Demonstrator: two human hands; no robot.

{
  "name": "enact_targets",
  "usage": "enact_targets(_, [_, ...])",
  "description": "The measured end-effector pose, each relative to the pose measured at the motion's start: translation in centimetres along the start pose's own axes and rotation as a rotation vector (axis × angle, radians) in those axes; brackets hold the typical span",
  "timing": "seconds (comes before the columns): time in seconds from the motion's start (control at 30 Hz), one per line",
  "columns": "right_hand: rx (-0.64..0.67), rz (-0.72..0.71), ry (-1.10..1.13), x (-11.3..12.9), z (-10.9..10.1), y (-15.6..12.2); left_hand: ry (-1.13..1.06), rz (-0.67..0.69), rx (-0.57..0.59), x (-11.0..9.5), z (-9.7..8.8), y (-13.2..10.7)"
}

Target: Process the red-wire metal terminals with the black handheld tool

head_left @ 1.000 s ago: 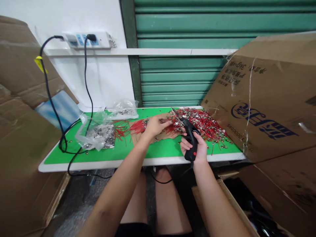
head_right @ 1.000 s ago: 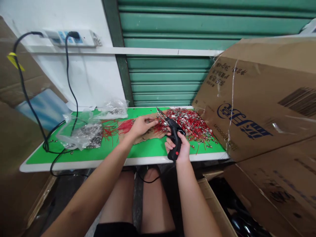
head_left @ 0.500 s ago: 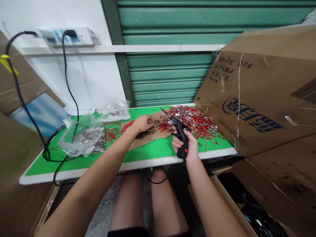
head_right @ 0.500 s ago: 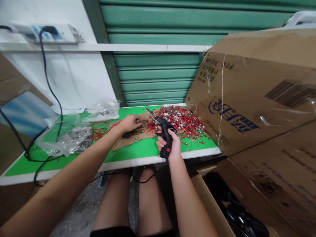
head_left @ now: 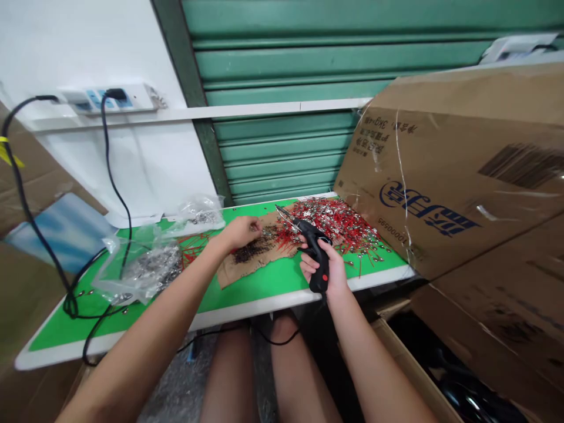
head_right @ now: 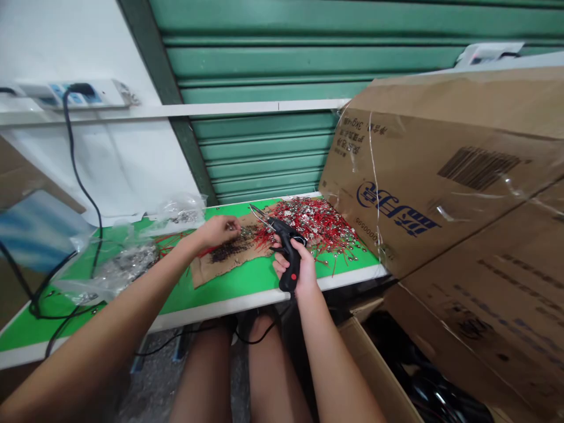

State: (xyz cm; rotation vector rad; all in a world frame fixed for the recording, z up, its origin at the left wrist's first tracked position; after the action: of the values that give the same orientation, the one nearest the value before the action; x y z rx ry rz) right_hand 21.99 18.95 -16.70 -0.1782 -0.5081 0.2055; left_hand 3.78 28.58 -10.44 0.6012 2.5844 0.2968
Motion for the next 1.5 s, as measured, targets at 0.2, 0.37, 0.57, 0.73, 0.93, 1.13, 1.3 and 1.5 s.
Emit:
enact_targets(0.2, [0.006,-0.007,-0.034,0.0,0.1,0.1,-0.162,-0.143,0.049,2.5,-1.3,-6.3])
enact_targets(0.37, [0.032,-0.009,-0.08,0.0,0.4,0.0,-0.053,-0.175,-0.14,2.9,-1.9,-8.8])
enact_targets(0.57, [0.002,0.001,-0.055,-0.1,0.2,-0.1,0.22,-0.237,-0.347,3.3,-3.7,-9.8])
enact_targets(0.73, [-0.022,0.041,-0.004,-0.4,0.2,-0.1,0.322,-0.323,-0.339,5.3,-3.8,-9.9])
enact_targets(0.93, [-0.063,0.053,0.016,-0.4,0.1,0.0,0.272,-0.331,-0.397,5.8,-3.9,-9.6])
enact_targets(1.13, [-0.071,0.035,-0.051,-0.3,0.1,-0.2,0.22,-0.262,-0.562,5.2,-5.4,-10.2])
enact_targets(1.3, [-0.083,-0.009,-0.285,-0.6,0.3,-0.4,0.098,-0.144,-0.522,3.7,-4.3,-11.6])
enact_targets(1.5, [-0.132,0.126,-0.737,-2.6,0.4,-0.5,0.052,-0.115,-0.493,3.5,-2.9,-13.2])
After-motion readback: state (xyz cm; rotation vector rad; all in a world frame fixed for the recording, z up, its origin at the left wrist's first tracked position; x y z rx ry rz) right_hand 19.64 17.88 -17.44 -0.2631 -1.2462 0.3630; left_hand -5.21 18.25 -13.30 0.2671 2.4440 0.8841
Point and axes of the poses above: each hand's wrist, its own y-axis towards the middle knuckle, its own z-axis out of the palm, x = y × z, the point moved 8 cm from there along y, towards the middle knuckle, and after that the axes turned 12 degrees about -x, right-handed, at the moved point
